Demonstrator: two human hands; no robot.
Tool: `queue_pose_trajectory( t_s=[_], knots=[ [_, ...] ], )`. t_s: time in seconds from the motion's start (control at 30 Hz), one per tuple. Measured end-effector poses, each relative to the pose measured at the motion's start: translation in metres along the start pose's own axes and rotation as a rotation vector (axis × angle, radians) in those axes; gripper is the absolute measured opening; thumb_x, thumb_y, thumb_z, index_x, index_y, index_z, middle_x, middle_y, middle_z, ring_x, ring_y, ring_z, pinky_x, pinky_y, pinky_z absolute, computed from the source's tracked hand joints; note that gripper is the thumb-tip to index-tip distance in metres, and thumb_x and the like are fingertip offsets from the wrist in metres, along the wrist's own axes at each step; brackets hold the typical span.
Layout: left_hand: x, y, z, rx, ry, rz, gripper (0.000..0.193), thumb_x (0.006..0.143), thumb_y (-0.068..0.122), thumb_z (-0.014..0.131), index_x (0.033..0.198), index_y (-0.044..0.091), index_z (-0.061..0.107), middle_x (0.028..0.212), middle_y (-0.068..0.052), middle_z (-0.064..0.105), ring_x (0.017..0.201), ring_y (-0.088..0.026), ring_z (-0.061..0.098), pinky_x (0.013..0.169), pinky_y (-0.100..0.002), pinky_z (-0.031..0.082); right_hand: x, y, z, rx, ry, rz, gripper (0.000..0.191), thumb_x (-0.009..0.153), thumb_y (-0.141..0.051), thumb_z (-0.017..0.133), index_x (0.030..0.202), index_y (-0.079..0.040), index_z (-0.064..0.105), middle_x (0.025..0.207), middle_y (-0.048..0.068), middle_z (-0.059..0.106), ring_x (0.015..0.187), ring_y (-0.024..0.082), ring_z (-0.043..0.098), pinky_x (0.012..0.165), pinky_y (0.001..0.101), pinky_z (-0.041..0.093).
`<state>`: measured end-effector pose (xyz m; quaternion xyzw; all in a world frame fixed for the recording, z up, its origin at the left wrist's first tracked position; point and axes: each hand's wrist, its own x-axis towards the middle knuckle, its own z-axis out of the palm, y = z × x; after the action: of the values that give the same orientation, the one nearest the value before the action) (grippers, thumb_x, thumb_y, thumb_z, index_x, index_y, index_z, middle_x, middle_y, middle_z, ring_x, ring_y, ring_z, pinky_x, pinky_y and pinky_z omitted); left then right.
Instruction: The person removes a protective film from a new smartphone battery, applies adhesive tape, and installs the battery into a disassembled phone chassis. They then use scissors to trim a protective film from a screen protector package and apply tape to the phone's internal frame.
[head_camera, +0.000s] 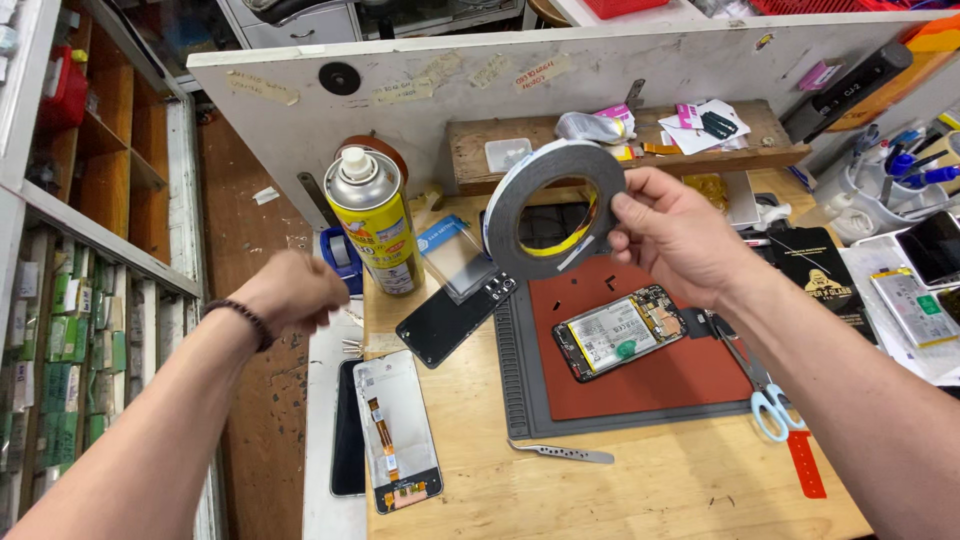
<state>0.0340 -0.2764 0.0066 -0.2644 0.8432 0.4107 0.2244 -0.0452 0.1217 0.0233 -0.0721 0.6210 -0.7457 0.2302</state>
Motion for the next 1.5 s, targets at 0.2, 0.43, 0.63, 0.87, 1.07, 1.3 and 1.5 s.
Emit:
queue_pose_trajectory(
  t_s=[0.2,0.43,0.63,0.87,1.07,1.3,1.5],
  knots=[
    [-0.07,0.022,0.029,-0.117,-0.331,0.289,0.027,0.088,0.025,0.073,0.096,0.0,0.08,0.075,-0.004,0.07,0.066,-0.011,0.063,0.062,-0.028,0.055,-0.014,0.034,-0.01,0.105,-0.069,0.105,0.018,0.101,-0.017,0.061,0.118,-0.011,0.06,0.092,-0.001,0.062,0.075,0.009,0.058,0.067,0.0276,0.051],
    [-0.078,0.101,0.086,-0.733,-0.551,0.555,0.044,0.096,0.03,0.064,0.13,0.003,0.067,0.106,-0.003,0.074,0.087,-0.007,0.068,0.079,-0.025,0.056,-0.03,0.042,-0.001,0.078,-0.047,0.137,0.016,0.1,-0.016,0.063,0.114,-0.009,0.063,0.091,0.0,0.065,0.076,0.009,0.063,0.068,0.0267,0.056],
    [-0.088,0.115,0.121,-0.351,-0.244,0.569,0.038,0.088,0.021,0.074,0.122,0.005,0.074,0.089,-0.004,0.075,0.077,-0.008,0.066,0.065,-0.026,0.053,-0.038,0.012,0.015,-0.425,0.222,-0.214,0.022,0.096,-0.016,0.066,0.114,-0.006,0.073,0.093,0.003,0.074,0.079,0.011,0.072,0.067,0.0269,0.062],
    [-0.091,0.126,0.144,-0.063,0.017,0.622,0.042,0.081,0.03,0.08,0.115,0.006,0.075,0.093,-0.008,0.08,0.081,-0.013,0.075,0.072,-0.03,0.06,-0.048,0.006,0.03,-0.685,0.206,-0.2,0.02,0.092,-0.016,0.07,0.107,-0.006,0.078,0.085,0.002,0.079,0.074,0.011,0.075,0.066,0.0272,0.06],
    [-0.096,0.135,0.142,0.197,0.124,0.58,0.043,0.076,0.036,0.078,0.107,0.007,0.079,0.089,-0.015,0.079,0.082,-0.023,0.078,0.077,-0.035,0.06,-0.039,0.005,0.024,-0.391,0.098,0.073,0.009,0.09,-0.013,0.071,0.094,-0.004,0.073,0.084,0.002,0.073,0.074,0.009,0.066,0.061,0.0278,0.054],
    [-0.093,0.133,0.139,0.29,0.108,0.79,0.037,0.086,0.033,0.07,0.101,0.0,0.075,0.085,-0.022,0.076,0.08,-0.032,0.076,0.075,-0.04,0.06,-0.027,0.008,0.012,-0.174,0.099,0.243,0.012,0.091,-0.014,0.073,0.098,-0.004,0.071,0.082,0.001,0.068,0.071,0.009,0.062,0.059,0.0266,0.053],
    [-0.068,0.099,0.144,0.118,-0.239,0.486,0.028,0.094,0.028,0.065,0.1,0.002,0.075,0.077,-0.009,0.074,0.065,-0.02,0.07,0.057,-0.037,0.059,-0.022,0.03,-0.036,-0.382,0.303,0.244,0.024,0.089,-0.013,0.071,0.113,-0.012,0.068,0.085,0.004,0.073,0.072,0.012,0.067,0.058,0.0279,0.055]
  ],
)
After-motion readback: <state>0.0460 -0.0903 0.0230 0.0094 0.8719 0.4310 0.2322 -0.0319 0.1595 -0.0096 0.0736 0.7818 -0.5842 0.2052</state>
